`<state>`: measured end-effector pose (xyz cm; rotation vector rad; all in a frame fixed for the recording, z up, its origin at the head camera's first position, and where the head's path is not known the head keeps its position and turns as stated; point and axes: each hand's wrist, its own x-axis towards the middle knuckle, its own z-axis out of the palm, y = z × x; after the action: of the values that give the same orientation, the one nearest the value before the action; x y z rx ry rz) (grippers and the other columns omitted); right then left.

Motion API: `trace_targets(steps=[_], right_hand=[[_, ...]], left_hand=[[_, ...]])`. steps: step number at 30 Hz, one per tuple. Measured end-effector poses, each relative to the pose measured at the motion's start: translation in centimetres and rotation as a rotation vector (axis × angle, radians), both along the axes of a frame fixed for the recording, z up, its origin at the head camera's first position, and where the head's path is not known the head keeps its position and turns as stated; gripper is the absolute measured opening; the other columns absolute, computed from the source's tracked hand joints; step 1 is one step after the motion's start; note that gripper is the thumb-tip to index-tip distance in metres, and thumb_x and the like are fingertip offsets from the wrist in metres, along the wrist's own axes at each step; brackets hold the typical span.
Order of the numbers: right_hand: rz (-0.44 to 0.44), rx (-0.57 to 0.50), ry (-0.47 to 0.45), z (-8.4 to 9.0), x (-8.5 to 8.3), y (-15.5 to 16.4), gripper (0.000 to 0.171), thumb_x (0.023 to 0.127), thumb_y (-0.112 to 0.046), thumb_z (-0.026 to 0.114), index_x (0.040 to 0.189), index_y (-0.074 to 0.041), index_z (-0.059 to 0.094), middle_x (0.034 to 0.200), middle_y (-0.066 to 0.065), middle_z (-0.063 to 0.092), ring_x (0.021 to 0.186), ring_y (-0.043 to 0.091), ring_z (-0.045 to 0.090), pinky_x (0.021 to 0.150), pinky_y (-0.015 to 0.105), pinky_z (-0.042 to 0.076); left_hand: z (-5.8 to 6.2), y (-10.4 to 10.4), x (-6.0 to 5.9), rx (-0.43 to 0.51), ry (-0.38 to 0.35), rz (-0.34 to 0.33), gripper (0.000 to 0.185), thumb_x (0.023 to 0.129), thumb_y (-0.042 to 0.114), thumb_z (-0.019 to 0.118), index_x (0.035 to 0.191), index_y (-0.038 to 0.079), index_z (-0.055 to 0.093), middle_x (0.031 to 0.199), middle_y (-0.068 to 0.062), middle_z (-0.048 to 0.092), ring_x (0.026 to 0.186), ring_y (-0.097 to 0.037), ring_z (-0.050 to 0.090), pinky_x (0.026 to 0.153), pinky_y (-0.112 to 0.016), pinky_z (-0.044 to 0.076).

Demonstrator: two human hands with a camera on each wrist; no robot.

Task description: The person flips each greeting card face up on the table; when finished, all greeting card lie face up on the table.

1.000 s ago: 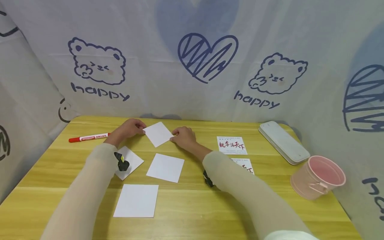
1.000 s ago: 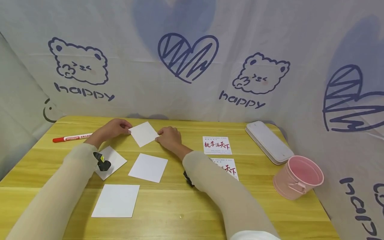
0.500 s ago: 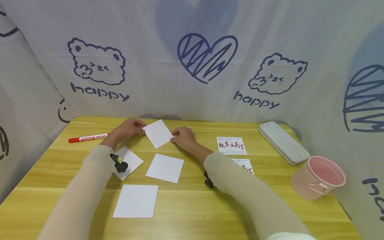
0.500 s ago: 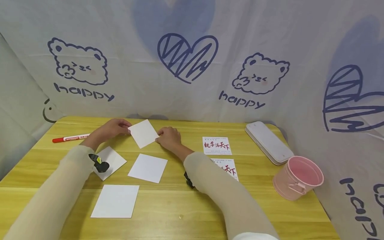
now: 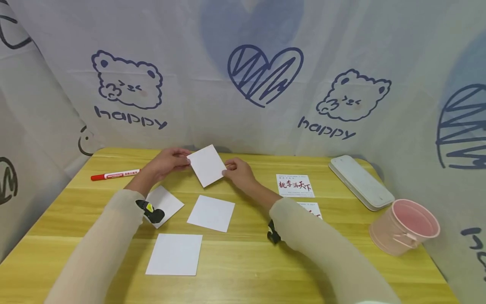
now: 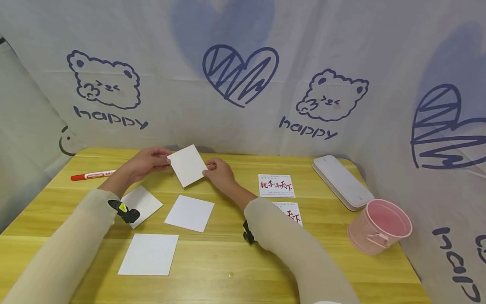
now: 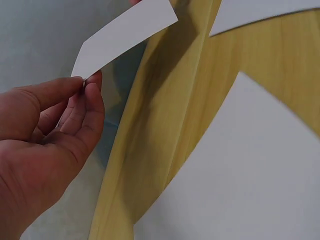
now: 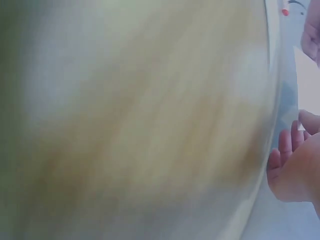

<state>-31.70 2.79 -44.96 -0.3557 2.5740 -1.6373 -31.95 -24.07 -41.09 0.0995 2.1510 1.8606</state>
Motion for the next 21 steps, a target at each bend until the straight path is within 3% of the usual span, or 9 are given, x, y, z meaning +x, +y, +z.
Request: trace_targets(steps=[5,12,17,21], right_hand=[[0.01,-0.084,-0.007,1.7,1.3,1.5,0.03,0.091,-0.009,0.072,0.12,-0.003,0.066,0.104,0.009,0.066,0.095,0.021,0.061,0.081,0.026,0.052],[0.065,-0.253,-0.042,4.4,4.0,5.2,0.037,0.096,-0.006,0.066,0.132,-0.001,0.059,0.103,0.01,0.06,0.087,0.03,0.071,0.081,0.045,0.057],[0.105,-0.311,-0.047,5.0,6.2,8.1,0.041,0.097,-0.008,0.065,0.137,-0.003,0.055,0.108,0.012,0.061,0.083,0.019,0.072,0.081,0.04,0.06],[0.108,-0.343,-0.047,5.4,8.3,10.4,0.042,0.097,-0.01,0.065,0.138,-0.003,0.054,0.115,0.014,0.06,0.09,0.02,0.072,0.087,0.042,0.059]], left_hand=[[0.9,0.8,1.7,0.038,0.015,0.002,0.041,0.101,0.0,0.054,0.138,-0.011,0.041,0.106,-0.003,0.059,0.096,-0.015,0.069,0.095,-0.032,0.055],[2.2,4.0,4.2,0.106,0.057,0.007,0.041,0.101,0.001,0.056,0.138,-0.011,0.043,0.102,-0.001,0.062,0.092,-0.012,0.069,0.088,-0.025,0.057],[2.6,6.2,6.3,0.139,0.07,0.021,0.04,0.099,0.0,0.057,0.137,-0.008,0.046,0.102,0.0,0.061,0.092,-0.013,0.068,0.091,-0.028,0.056],[2.7,7.9,7.8,0.173,0.071,0.024,0.04,0.098,0.003,0.058,0.136,-0.004,0.048,0.105,-0.001,0.059,0.093,-0.013,0.065,0.09,-0.026,0.055]])
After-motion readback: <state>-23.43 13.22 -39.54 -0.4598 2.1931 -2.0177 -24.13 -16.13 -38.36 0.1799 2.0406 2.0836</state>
